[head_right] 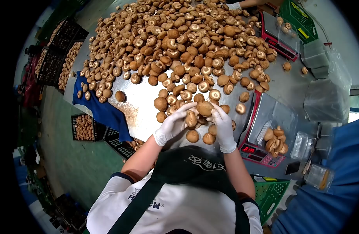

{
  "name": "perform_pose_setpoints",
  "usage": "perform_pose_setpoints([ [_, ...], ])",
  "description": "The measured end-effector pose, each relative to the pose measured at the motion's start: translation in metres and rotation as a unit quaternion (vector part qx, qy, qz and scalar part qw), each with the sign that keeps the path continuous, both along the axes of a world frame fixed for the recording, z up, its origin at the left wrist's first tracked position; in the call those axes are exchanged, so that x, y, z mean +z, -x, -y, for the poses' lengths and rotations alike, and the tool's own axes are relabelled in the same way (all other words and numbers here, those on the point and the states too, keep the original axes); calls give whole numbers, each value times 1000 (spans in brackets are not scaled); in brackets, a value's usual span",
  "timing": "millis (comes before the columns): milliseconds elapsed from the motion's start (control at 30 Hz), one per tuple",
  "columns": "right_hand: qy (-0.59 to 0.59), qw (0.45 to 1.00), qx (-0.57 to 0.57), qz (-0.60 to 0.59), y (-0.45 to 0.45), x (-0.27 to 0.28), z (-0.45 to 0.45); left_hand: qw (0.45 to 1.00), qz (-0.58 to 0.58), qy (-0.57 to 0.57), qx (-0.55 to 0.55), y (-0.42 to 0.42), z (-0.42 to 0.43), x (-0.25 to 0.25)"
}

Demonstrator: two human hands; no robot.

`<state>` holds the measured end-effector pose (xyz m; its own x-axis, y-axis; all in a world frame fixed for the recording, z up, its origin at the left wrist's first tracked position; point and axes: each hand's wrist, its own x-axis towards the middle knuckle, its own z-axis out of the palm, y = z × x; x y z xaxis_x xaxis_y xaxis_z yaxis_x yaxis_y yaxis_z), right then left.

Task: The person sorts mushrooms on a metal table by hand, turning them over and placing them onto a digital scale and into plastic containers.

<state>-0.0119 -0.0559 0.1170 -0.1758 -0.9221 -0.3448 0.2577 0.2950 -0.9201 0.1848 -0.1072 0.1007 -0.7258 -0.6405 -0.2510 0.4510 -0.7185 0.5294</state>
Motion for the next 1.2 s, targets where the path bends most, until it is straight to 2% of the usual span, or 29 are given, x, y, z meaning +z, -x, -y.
perform_pose_setpoints([
  [100,-3,999,-14,30,3,-5,-6,988,70,139,7,-4,-6,0],
  [133,-3,999,-12,34,4,-5,-8,991,62,114,9,-5,-7,5],
  [467,-18,999,-39,32,7,-2,-22,976,132,161,59,-4,-24,25],
  [567,-21,998,-43,39,7,2,-25,967,168,187,42,-6,-28,25],
  [767,-22,994,-44,101,8,19,-33,926,212,308,46,-2,-32,29],
  [967,-2,986,-38,160,9,32,-36,941,184,274,67,3,-37,20],
  [1067,55,996,-24,70,9,22,-40,962,152,208,92,6,-39,21],
  [1200,87,996,10,9,17,15,-47,978,114,148,95,8,-39,22],
])
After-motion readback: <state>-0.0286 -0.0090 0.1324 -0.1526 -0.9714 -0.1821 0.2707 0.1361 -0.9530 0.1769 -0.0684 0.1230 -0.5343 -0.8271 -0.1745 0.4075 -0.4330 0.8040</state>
